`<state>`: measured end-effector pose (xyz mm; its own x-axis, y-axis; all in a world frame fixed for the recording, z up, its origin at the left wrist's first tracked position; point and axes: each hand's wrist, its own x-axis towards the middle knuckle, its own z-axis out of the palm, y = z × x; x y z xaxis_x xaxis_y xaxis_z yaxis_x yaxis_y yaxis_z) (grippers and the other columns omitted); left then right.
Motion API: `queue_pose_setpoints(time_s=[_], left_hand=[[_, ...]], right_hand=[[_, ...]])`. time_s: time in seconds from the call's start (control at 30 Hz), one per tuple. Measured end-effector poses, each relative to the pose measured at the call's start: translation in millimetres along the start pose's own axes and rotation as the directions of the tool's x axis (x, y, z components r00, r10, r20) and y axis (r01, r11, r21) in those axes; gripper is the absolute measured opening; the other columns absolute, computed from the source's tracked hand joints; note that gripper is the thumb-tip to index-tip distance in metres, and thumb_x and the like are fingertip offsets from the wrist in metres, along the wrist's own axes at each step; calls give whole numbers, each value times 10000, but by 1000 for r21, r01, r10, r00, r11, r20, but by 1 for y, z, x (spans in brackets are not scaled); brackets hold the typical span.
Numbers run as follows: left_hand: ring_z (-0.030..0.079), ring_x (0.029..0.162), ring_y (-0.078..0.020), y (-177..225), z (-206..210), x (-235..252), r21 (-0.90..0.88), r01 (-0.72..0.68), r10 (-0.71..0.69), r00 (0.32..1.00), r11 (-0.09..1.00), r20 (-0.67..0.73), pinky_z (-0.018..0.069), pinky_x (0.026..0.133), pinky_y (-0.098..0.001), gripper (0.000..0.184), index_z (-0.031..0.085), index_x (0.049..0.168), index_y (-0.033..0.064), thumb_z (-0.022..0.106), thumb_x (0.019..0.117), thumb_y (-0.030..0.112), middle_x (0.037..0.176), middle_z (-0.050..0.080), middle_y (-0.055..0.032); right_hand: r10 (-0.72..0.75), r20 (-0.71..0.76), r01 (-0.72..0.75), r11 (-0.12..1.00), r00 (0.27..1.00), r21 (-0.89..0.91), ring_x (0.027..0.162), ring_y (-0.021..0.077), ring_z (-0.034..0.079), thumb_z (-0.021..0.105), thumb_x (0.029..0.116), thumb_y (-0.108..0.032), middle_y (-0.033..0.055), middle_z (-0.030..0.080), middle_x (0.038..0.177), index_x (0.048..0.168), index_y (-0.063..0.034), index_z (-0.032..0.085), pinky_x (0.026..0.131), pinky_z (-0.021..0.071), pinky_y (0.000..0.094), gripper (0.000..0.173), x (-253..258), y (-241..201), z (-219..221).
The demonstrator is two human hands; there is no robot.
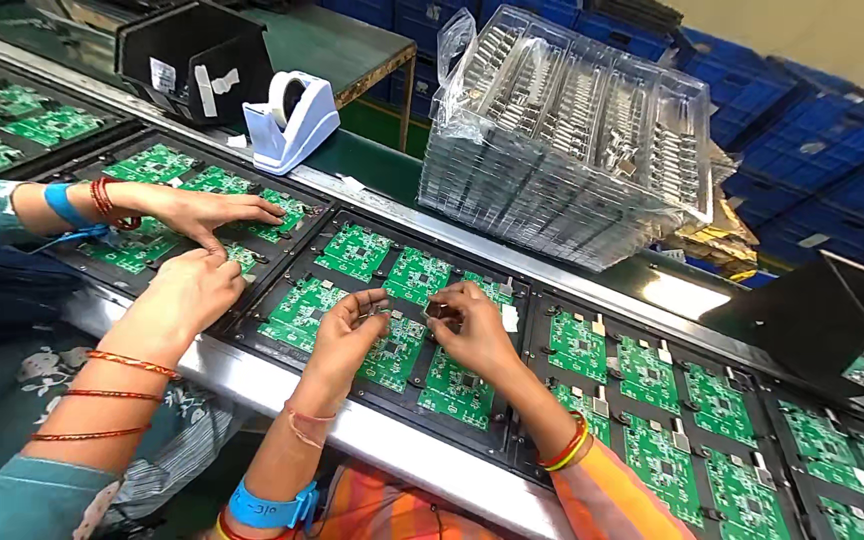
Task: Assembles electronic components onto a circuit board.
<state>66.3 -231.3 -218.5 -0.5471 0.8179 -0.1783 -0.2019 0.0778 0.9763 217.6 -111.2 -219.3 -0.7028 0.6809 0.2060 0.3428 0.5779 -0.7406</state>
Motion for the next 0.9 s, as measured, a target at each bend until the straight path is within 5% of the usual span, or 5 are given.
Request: queue_pose_setpoints(time_s=[0.13, 0.4, 0.57, 0.7, 0.9], left_hand=[[722, 971, -172, -1, -3, -11, -84, 21, -17, 999, 996, 43, 605, 860, -309, 285, 554, 1337, -13, 502, 1062, 43, 1174, 681, -133], [729, 941, -156, -15, -6, -10, 225, -179, 184, 983, 958, -3, 603, 837, -320, 363, 618, 1288, 27, 714, 938, 26, 1224, 711, -97], [681, 980, -159, -20, -3, -10, 304, -322, 324, 945, 897, 45, 597, 848, -325, 317, 694, 1184, 53, 770, 879, 17, 1158, 666, -85], [658, 1131, -120, -30, -1, -3, 277, -535, 526, 843, 798, 114, 540, 1010, -330, 294, 741, 1143, 84, 777, 853, 115, 1142, 724, -8], [602, 1252, -176, -35, 11, -8, 177, -728, 717, 685, 663, 131, 465, 1107, -357, 249, 748, 1097, 129, 786, 864, 210, 1128, 733, 32]], right_hand=[[-110, 64, 122, 966, 992, -227, 954, 338, 683, 737, 865, -50, 179, 691, 1001, 1056, 9, 716, 856, 560, 512, 201, -3, 11, 21], [-103, 113, 137, 926, 988, -353, 933, 367, 670, 709, 896, -47, 185, 696, 966, 951, 8, 738, 827, 550, 503, 83, -10, 8, 18], [-45, 188, 115, 917, 981, -382, 1134, 413, 612, 684, 951, -130, 224, 646, 1218, 980, -29, 771, 928, 510, 558, 137, -12, 2, 5], [17, 203, -53, 983, 979, 173, 887, 150, 650, 540, 1060, -169, 92, 687, 1038, 1057, 10, 725, 785, 547, 334, 257, -13, -10, -5], [72, 511, -497, 380, 857, 780, 740, 76, 700, 568, 972, -78, 9, 730, 887, 1011, -66, 708, 714, 611, 251, 146, -12, -16, -12]])
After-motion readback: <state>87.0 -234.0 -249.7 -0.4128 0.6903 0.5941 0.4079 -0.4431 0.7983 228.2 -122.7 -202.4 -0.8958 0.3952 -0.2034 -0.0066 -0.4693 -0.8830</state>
